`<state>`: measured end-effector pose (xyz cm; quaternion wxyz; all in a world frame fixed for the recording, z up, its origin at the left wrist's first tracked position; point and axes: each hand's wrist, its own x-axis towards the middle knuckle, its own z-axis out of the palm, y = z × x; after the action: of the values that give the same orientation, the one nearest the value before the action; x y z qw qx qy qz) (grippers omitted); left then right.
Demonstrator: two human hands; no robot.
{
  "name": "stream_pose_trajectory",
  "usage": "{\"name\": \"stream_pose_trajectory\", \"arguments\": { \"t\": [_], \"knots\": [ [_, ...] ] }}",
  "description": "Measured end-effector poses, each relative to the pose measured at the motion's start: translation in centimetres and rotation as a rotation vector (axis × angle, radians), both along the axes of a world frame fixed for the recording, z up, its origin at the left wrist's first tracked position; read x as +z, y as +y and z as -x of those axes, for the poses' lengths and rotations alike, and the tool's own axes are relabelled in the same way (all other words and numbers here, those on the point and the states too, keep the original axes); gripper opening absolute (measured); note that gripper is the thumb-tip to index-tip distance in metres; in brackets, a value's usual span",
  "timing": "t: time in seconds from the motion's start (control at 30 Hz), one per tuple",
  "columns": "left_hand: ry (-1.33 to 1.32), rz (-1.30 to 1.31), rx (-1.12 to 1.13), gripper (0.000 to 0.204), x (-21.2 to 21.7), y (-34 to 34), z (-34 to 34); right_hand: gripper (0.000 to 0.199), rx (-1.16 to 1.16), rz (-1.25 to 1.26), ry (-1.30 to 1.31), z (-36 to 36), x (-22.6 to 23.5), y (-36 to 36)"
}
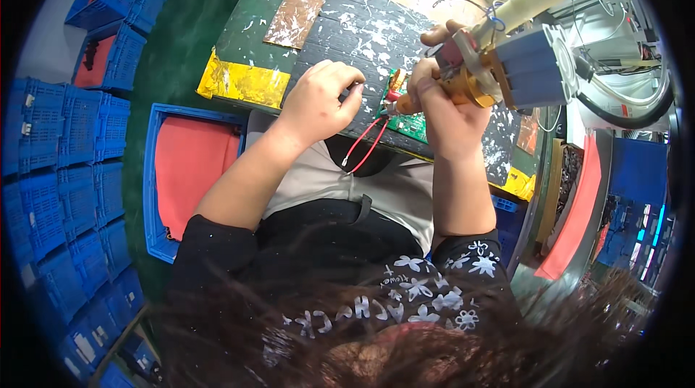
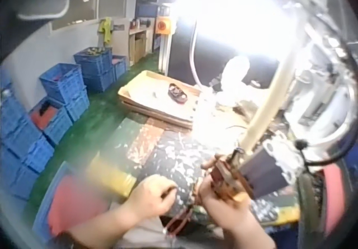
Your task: The recorder is assembling circuit boards using a power tool at a workstation.
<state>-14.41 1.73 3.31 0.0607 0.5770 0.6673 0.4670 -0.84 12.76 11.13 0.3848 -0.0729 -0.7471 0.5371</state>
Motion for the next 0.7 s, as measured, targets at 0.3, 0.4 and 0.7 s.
{"name": "stream_pose_trajectory", "arguments": {
  "t": [0.3,0.4,0.7],
  "knots": [
    [0.004,0.01,-0.003,0.008,0.2,-0.1,0.1,0.063,0.022,-0.039,0.019,-0.2,-0.5,0.4],
    [0.045,0.121,-0.075,0.017,0.8,-0.1,0.0,0.062,0.01,0.108,0.066,-0.6,1.2,-0.4],
    [0.28,0.251,-0.231,0.045,1.6,0.1,-1.1,0.052,-0.054,0.329,0.209,-5.5,2.2,0.1]
  ]
}}
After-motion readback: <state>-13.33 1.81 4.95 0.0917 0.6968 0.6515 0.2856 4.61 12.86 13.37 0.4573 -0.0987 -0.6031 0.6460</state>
